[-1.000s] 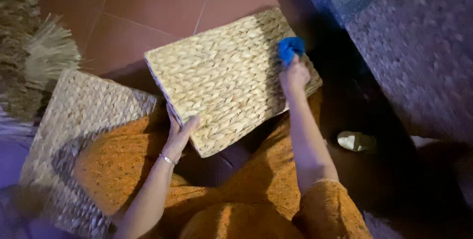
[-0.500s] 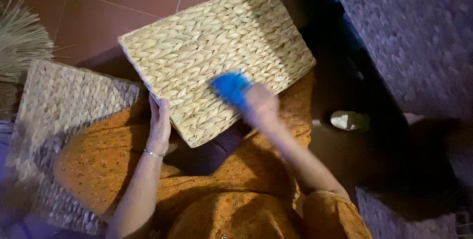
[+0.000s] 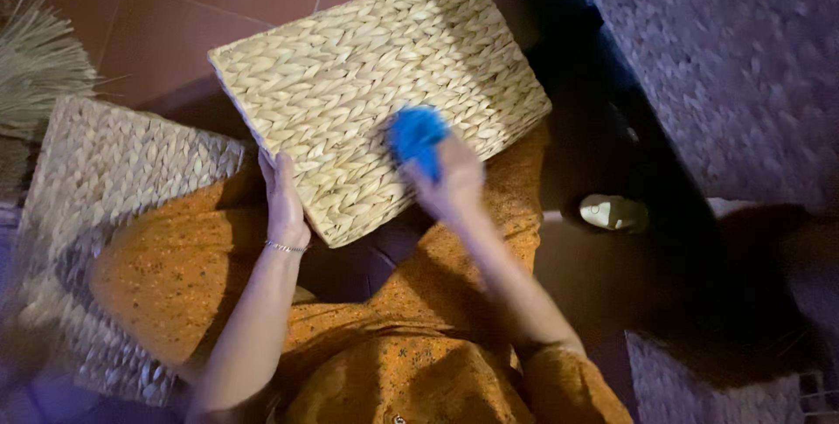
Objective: The person sits on the floor and wipes a woven water-hyacinth basket with a blue cloth, turning it to clean its sides and lid. They use scissors to trim stray fibers from the weave, then resume wiping and open the basket to wipe its inner surfaces.
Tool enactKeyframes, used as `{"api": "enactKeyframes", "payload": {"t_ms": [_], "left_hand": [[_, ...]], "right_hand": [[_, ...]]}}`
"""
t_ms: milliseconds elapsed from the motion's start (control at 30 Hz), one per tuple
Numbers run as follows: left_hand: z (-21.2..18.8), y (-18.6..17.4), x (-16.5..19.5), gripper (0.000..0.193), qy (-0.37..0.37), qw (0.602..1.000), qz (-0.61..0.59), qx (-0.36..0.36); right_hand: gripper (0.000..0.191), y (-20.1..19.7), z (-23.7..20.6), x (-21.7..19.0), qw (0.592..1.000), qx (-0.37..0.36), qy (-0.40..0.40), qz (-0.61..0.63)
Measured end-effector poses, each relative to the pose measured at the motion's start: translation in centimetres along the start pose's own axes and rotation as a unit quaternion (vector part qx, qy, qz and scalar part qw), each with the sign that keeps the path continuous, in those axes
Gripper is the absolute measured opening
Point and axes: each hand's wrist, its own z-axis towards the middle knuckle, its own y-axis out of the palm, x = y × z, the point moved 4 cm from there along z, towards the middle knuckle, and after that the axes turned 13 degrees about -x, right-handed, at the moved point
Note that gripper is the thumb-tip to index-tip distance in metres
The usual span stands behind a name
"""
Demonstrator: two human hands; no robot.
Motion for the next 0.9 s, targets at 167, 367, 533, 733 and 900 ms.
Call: {"api": "enactKeyframes", "payload": {"t_ms": [167, 367, 533, 733, 900], "left_hand": [[-0.4, 1.0, 0.9, 0.071, 0.043, 0.997, -0.032, -0.048], [0.9, -0.6, 3.4, 0.087, -0.076, 0.979, 0.181, 0.049], [6.4, 0.3, 5.0, 0.075, 0.004, 0.982, 0.172, 0.072], [8.7, 0.0, 3.5, 0.06, 0.12, 0.982, 0.143, 0.037], [9.0, -1.5, 1.7, 0.064, 0.071, 0.995, 0.044, 0.056]], "right_hand": [[0.04, 1.3, -2.7, -12.0, 0.985, -0.022, -0.156, -0.071], [0.035, 3.2, -1.0, 1.1, 0.977, -0.166, 0.028, -0.128], [0.037, -1.5, 0.5, 17.4, 0.969, 0.004, 0.152, -0.194], [0.037, 0.0, 5.0, 17.5, 0.968, 0.098, 0.206, -0.102], [0.036, 8.0, 10.5, 1.8, 0.987, 0.101, -0.03, -0.118]]}}
